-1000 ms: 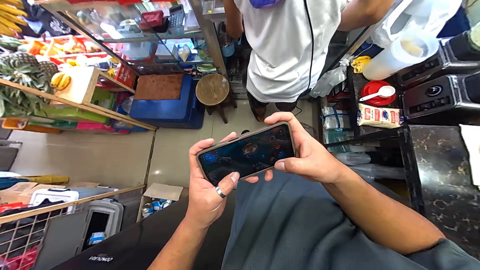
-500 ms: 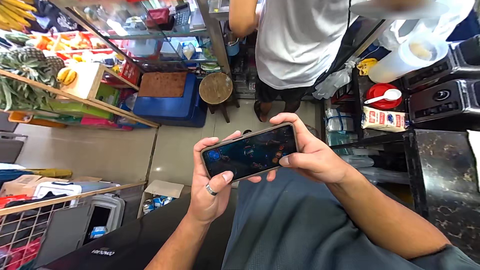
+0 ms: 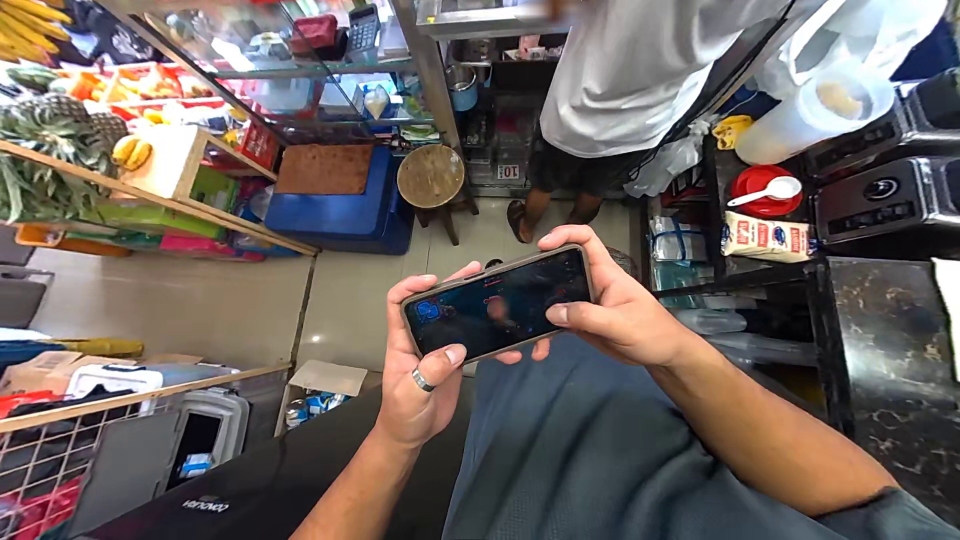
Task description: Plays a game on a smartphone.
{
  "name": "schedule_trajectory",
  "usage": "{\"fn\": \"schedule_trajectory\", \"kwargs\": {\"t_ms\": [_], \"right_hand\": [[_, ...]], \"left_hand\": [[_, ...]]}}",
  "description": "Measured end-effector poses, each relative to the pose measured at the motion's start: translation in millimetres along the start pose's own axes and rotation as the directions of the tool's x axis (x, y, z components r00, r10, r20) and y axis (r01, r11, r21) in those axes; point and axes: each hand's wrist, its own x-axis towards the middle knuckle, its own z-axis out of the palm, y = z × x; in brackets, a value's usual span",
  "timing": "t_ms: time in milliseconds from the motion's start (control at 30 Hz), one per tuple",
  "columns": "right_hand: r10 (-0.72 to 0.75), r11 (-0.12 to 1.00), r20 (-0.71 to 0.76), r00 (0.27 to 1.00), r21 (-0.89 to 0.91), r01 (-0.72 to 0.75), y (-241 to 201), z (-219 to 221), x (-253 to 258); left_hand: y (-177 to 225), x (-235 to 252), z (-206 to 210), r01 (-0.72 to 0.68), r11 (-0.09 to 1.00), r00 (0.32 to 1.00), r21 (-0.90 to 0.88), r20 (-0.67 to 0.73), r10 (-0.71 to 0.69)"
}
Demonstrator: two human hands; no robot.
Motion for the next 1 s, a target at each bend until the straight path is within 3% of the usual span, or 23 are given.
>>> {"fn": "schedule_trajectory", "kwargs": {"t_ms": [300,533,667,1000], "right_hand": [[0.009,0.998,0.095,0.995,0.068,-0.015,-2.7,-3.4,-3.2],[0.003,0.995,0.08,0.997,0.099,-0.011,-2.5,-3.4,-2.1],[0.0,0.999,-0.017,1.0,0.044,0.001,0.2,0.0,-1.1],[0.005,0.992,0.107,0.994,0.125,-0.019,1.5,-5.5,-1.4]], "left_hand": [[0.5,0.7,-0.5,0.009,1.0,1.0,-0.023,0.005,-0.009],[1.1,2.6,5.8,0.013,1.0,0.998,-0.003,-0.069,-0.013],[0.1,1.3,8.5,0.002,0.999,0.997,0.048,-0.082,0.002],[1.4,1.9,6.2,0.007,0.999,0.993,0.05,-0.118,-0.001]]}}
